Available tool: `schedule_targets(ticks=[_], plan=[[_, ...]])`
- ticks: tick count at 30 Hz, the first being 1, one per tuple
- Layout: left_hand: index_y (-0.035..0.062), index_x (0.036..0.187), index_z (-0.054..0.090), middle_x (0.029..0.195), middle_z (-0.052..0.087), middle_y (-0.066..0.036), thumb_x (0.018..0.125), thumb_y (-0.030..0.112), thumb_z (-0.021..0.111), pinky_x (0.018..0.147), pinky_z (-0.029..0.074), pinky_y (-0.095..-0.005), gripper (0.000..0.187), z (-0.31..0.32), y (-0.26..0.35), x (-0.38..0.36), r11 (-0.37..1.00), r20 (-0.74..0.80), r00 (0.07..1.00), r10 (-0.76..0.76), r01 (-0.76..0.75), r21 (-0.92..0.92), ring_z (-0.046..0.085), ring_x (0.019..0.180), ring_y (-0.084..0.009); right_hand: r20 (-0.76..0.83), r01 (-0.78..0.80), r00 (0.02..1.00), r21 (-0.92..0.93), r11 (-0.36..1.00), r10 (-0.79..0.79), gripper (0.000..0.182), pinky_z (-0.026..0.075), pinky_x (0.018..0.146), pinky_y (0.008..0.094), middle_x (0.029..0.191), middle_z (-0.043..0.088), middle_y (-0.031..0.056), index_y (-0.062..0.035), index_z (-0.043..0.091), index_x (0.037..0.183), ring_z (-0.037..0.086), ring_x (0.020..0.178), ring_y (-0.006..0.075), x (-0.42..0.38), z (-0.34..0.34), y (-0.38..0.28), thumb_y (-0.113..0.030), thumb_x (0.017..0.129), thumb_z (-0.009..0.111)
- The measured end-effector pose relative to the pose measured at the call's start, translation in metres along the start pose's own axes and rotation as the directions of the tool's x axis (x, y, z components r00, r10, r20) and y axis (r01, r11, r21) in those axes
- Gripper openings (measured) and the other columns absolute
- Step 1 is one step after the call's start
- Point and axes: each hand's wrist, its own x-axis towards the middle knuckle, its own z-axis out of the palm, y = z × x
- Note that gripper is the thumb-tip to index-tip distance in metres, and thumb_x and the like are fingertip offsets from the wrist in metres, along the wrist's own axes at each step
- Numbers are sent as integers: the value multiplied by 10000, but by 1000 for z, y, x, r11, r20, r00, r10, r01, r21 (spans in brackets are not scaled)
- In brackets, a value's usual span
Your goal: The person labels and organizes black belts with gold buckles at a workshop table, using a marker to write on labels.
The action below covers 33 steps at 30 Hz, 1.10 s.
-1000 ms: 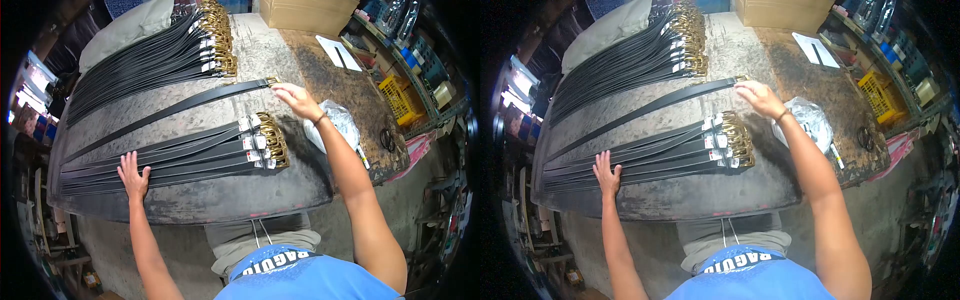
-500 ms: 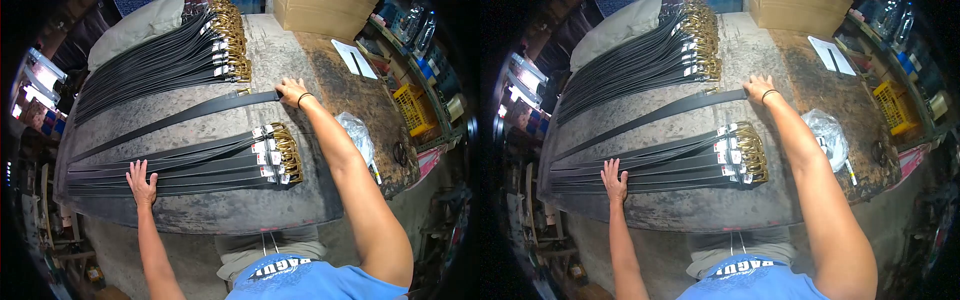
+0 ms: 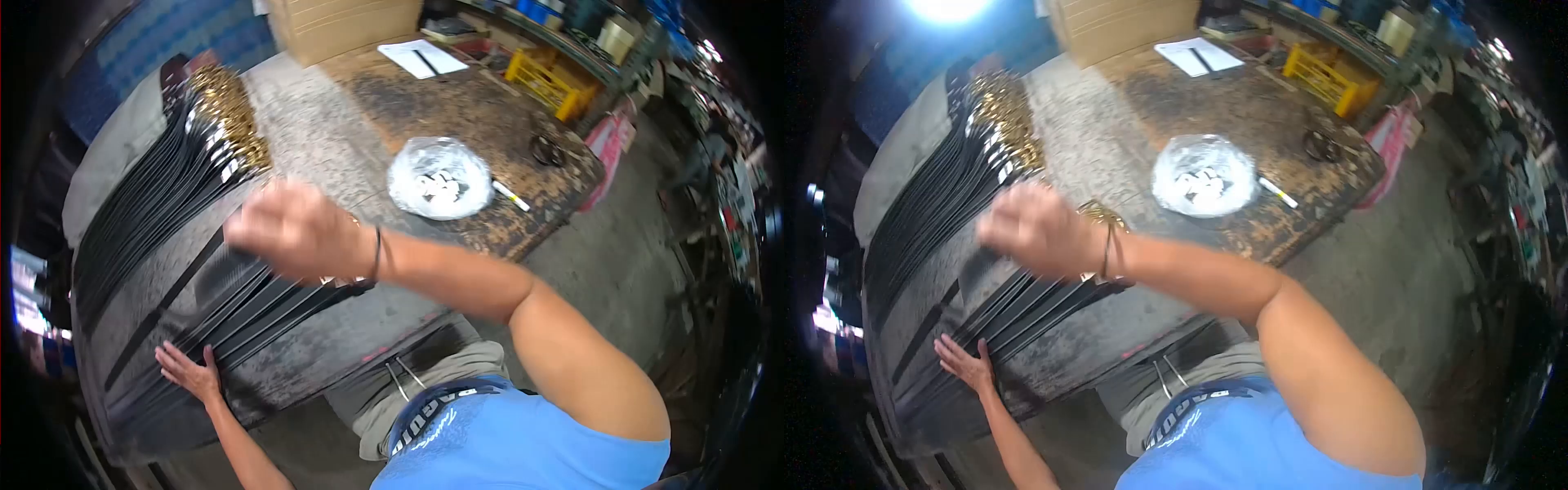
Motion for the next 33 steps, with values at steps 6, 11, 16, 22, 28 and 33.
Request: schedule_targets(ticks=[6,11,16,22,28,33], plan=[[-3,1181,560,1110,598,-212,826,73,511,987,372,-454,366,-64,58,18,816,-49,969,241,-230,-531,538,1094,-385,381,-259,915,304,917,132,472,486,744,351,932,575,64,-82,584,1051,569,846,243,-71,-107,-63,-70,597,711],[8,1012,588,857,585,-172,691,-8,493,714,423,-433,335,-94,86,-29,729,176,938,299,-106,-676,543,789,-384,595,-427,654,-218,878,466,554,495,822,361,998,632,60,-110,597,1097,593,932,266,-117,-219,-24,6,564,697],[51,999,594,786,493,-130,777,176,563,702,391,-412,256,-100,89,-62,814,294,920,259,-44,-579,500,777,-346,601,-427,553,-391,815,578,557,464,803,371,966,610,78,-80,566,1118,568,898,288,-179,-272,8,91,592,623],[62,1067,589,888,488,-109,617,772,553,783,375,-441,842,-94,42,-54,927,487,838,245,-56,-370,482,867,-313,756,-457,415,-308,834,506,443,420,873,399,1138,549,96,-96,553,1141,526,1024,285,-187,-234,-8,-173,736,715],[58,1204,566,1186,461,-159,629,747,601,1012,303,-504,898,-115,81,-48,876,271,919,286,-137,-462,408,1170,-358,569,-354,683,-290,889,458,281,430,905,402,1051,589,147,-86,655,1004,543,1032,316,-178,-233,62,-257,783,686],[48,1132,605,1175,498,-153,701,220,766,992,362,-458,491,-123,188,-56,691,251,948,194,49,-721,452,1166,-356,572,-500,411,-510,700,710,160,444,893,388,974,606,94,-85,672,970,541,1018,288,-181,-225,132,-108,816,636]])
